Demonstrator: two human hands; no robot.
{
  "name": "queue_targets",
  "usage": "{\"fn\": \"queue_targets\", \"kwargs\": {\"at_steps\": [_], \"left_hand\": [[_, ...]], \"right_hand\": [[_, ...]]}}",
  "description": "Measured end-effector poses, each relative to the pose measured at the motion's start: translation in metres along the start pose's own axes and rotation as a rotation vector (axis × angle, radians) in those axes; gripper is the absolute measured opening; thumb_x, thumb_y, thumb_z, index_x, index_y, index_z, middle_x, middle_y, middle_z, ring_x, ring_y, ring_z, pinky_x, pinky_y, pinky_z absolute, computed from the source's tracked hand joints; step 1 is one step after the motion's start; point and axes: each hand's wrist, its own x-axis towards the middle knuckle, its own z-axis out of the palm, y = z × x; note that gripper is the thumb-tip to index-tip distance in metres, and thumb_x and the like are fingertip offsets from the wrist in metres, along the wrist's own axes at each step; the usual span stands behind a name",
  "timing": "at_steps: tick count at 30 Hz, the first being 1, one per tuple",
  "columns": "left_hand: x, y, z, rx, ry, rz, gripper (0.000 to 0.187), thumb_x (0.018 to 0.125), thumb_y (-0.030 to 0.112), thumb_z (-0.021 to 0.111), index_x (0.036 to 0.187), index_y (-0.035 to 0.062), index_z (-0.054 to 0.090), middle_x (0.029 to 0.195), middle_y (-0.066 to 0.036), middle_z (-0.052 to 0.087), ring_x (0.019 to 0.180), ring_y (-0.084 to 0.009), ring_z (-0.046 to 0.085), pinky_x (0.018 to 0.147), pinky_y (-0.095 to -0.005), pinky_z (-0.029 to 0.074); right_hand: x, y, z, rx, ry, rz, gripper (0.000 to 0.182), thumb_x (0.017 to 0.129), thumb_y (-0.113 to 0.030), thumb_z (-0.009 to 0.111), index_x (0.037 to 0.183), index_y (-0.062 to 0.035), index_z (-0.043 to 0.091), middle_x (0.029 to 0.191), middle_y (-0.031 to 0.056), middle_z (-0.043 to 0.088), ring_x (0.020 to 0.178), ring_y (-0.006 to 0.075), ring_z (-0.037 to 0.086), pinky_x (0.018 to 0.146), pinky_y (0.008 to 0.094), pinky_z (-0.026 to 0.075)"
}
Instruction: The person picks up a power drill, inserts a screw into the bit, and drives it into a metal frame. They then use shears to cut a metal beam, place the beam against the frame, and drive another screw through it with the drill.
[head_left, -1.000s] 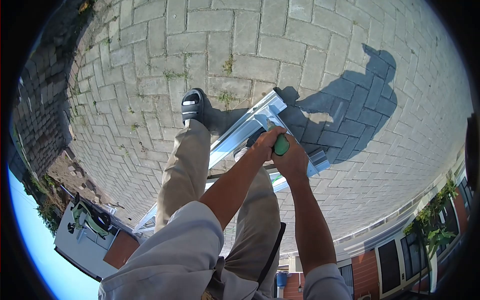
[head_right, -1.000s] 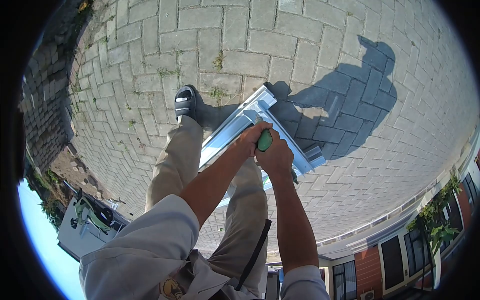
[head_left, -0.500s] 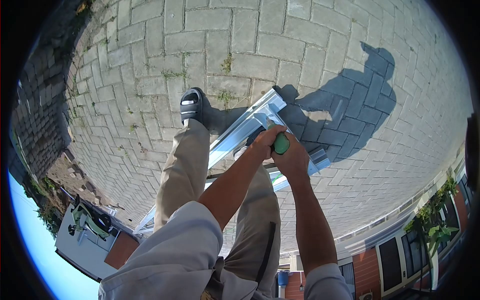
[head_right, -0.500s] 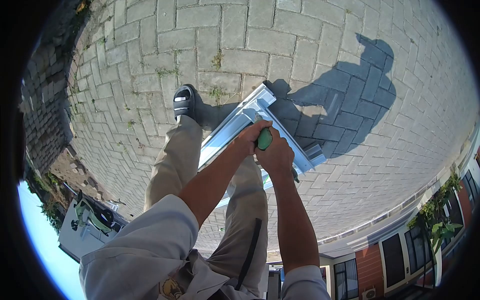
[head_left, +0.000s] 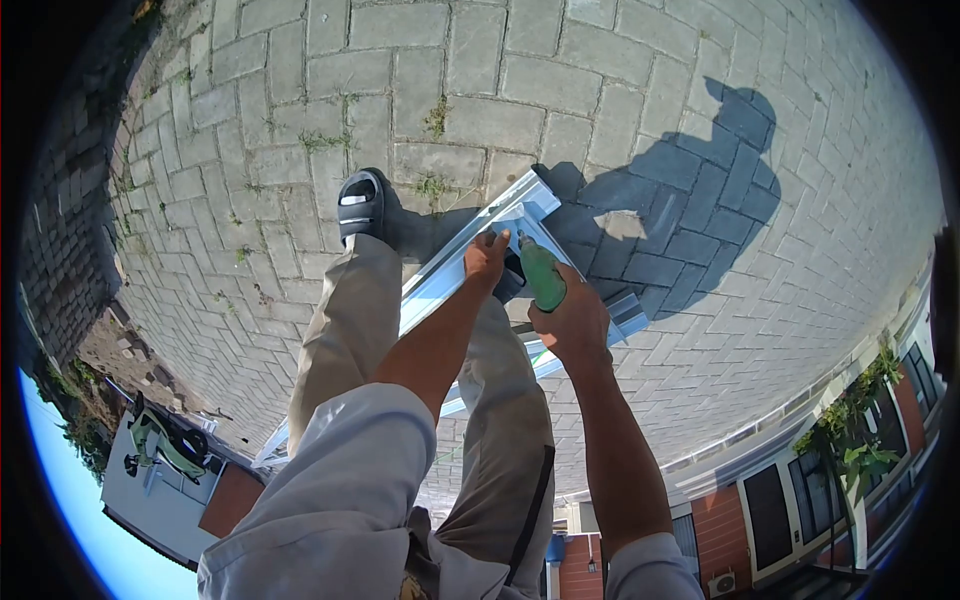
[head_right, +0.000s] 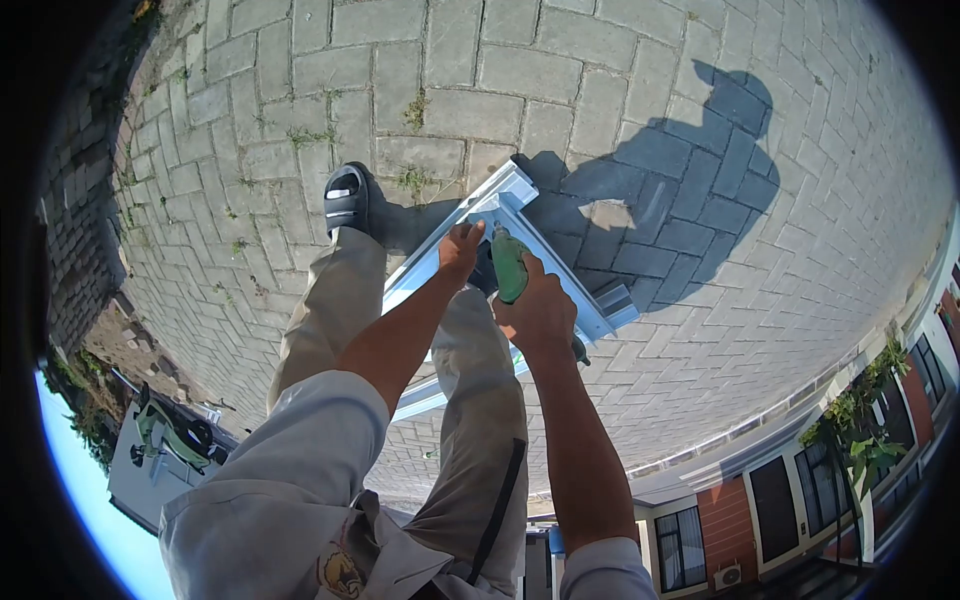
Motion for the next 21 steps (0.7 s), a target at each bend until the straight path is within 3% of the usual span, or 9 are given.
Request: {"fn": "queue_targets", "kwargs": {"at_steps": [1,4,7,10,13,19,21], "left_hand": [[-0.004,0.012,-0.006,0.091,-0.050,-0.015,0.060,0.095,0.053,0.073,0.114,-0.0043,0.071,0.099,-0.017,0.074,0.094,-0.0258,0.069,0.087,-0.0403,0.053],[-0.004,0.019,-0.007,0.177,-0.041,0.056,0.052,0.094,0.048,0.071,0.111,-0.0013,0.071,0.096,-0.022,0.073,0.092,-0.0380,0.070,0.087,-0.0471,0.052],[-0.001,0.008,-0.002,0.089,0.030,0.247,0.047,0.094,0.045,0.071,0.108,-0.0007,0.071,0.093,-0.022,0.072,0.089,-0.0402,0.068,0.086,-0.0478,0.052],[-0.002,0.015,-0.008,0.079,-0.044,0.167,0.047,0.096,0.044,0.069,0.101,-0.0025,0.068,0.086,-0.019,0.068,0.082,-0.0336,0.064,0.080,-0.0452,0.049],[-0.002,0.021,-0.013,0.113,-0.087,0.133,0.047,0.094,0.044,0.071,0.102,-0.0018,0.067,0.091,-0.024,0.069,0.089,-0.0444,0.067,0.083,-0.0509,0.050],[0.003,0.014,-0.007,0.102,-0.061,0.165,0.048,0.094,0.045,0.072,0.099,-0.0027,0.065,0.091,-0.026,0.068,0.090,-0.0456,0.067,0.083,-0.0513,0.050],[0.004,0.012,-0.006,0.074,-0.045,0.192,0.046,0.095,0.041,0.072,0.093,-0.0033,0.061,0.085,-0.021,0.064,0.083,-0.0375,0.062,0.080,-0.0483,0.048]], "right_hand": [[0.000,0.000,0.000,0.005,-0.006,0.005,0.060,0.076,-0.021,0.079,0.132,-0.0065,0.064,0.111,0.0231,0.075,0.106,0.0447,0.071,0.092,0.0508,0.056],[0.000,-0.001,-0.001,0.020,0.002,0.003,0.060,0.076,-0.021,0.079,0.132,-0.0058,0.064,0.110,0.0227,0.075,0.105,0.0446,0.071,0.091,0.0510,0.056],[0.000,0.000,0.002,0.000,0.021,-0.007,0.059,0.076,-0.021,0.078,0.131,-0.0052,0.064,0.109,0.0231,0.075,0.105,0.0449,0.071,0.091,0.0512,0.056],[0.000,-0.002,0.003,-0.039,-0.008,0.006,0.059,0.076,-0.020,0.078,0.131,-0.0045,0.064,0.109,0.0239,0.075,0.105,0.0452,0.071,0.090,0.0511,0.057],[0.003,-0.003,0.003,-0.024,0.011,-0.014,0.059,0.076,-0.020,0.078,0.131,-0.0043,0.064,0.109,0.0248,0.075,0.104,0.0458,0.071,0.090,0.0512,0.057],[0.007,-0.007,-0.005,-0.019,-0.015,0.004,0.060,0.076,-0.018,0.079,0.131,-0.0040,0.063,0.109,0.0254,0.074,0.104,0.0469,0.070,0.090,0.0511,0.057],[0.008,-0.007,-0.005,-0.020,-0.019,-0.009,0.059,0.076,-0.019,0.079,0.131,-0.0036,0.063,0.109,0.0257,0.074,0.104,0.0470,0.070,0.090,0.0513,0.057]]}}
